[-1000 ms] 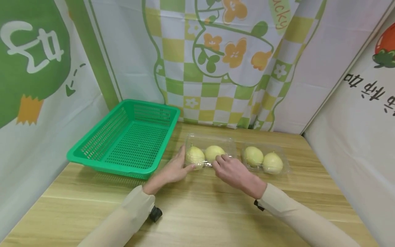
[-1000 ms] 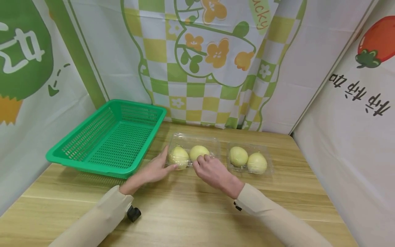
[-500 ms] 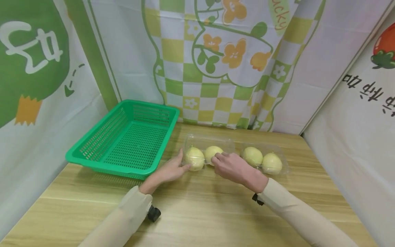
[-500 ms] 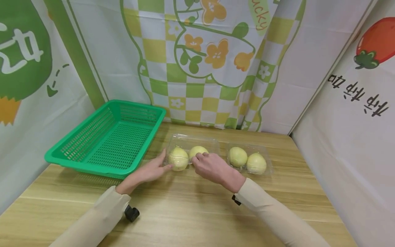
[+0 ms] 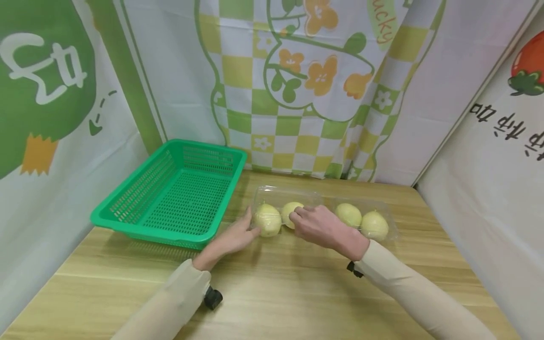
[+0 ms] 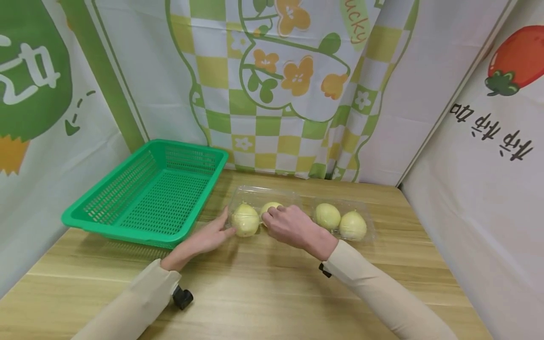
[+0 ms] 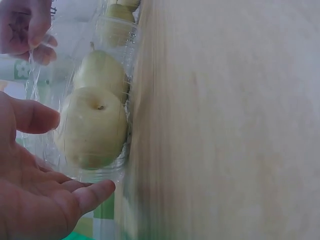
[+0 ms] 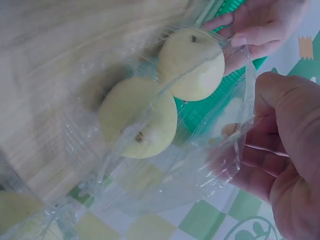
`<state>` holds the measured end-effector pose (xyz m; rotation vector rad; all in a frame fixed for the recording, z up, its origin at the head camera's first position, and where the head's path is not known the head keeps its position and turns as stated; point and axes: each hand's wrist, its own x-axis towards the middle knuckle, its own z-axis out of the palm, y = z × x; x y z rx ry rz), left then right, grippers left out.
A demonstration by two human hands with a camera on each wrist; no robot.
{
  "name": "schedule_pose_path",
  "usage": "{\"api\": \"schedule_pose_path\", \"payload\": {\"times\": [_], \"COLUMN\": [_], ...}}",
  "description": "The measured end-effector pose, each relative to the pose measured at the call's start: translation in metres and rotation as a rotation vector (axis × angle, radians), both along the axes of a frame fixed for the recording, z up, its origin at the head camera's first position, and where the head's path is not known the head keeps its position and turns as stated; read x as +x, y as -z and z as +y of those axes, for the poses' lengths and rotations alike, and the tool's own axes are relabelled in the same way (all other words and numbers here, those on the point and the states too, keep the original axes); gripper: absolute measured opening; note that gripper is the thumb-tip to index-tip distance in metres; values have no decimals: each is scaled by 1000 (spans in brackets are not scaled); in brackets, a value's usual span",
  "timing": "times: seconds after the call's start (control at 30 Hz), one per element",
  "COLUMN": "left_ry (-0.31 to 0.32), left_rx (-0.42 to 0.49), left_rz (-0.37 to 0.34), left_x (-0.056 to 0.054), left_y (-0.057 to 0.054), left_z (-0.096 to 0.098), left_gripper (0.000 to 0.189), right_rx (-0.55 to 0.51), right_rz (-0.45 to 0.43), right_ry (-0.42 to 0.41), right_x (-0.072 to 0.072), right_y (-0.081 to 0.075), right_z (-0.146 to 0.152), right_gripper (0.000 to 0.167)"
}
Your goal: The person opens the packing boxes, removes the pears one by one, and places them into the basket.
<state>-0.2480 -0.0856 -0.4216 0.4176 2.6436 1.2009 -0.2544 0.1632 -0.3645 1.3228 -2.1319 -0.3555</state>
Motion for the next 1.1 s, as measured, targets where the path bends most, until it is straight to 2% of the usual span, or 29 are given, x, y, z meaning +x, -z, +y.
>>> {"api": "schedule_pose_path", "payload": {"times": [0.37, 0.53, 0.67, 0.77, 0.83, 1.1], "left_ry": [-79, -95, -107, -105, -98, -76], "left_rx": [1, 9, -5, -32, -46, -79], "left_rz": [13, 2, 12, 26, 33, 17], "left_x": [4, 6, 6, 5, 5, 7], "left_y": [-1, 1, 2, 2, 0, -7], "left_z": [9, 11, 9, 5, 3, 1], "left_gripper": [80, 78, 71, 66, 65, 69], "right_rx": [-7, -2, -86, -199, -234, -183], "right_rz": [-25, -59, -90, -98, -95, -115], "right_ry": [-30, -48, -53, -29, -19, -17], "right_x": [-2, -2, -5, -8, -11, -21], "right_y": [-7, -8, -11, -16, -22, -38], "right_z": [-1, -3, 0, 5, 7, 7], "right_gripper": [25, 22, 19, 18, 18, 14]}}
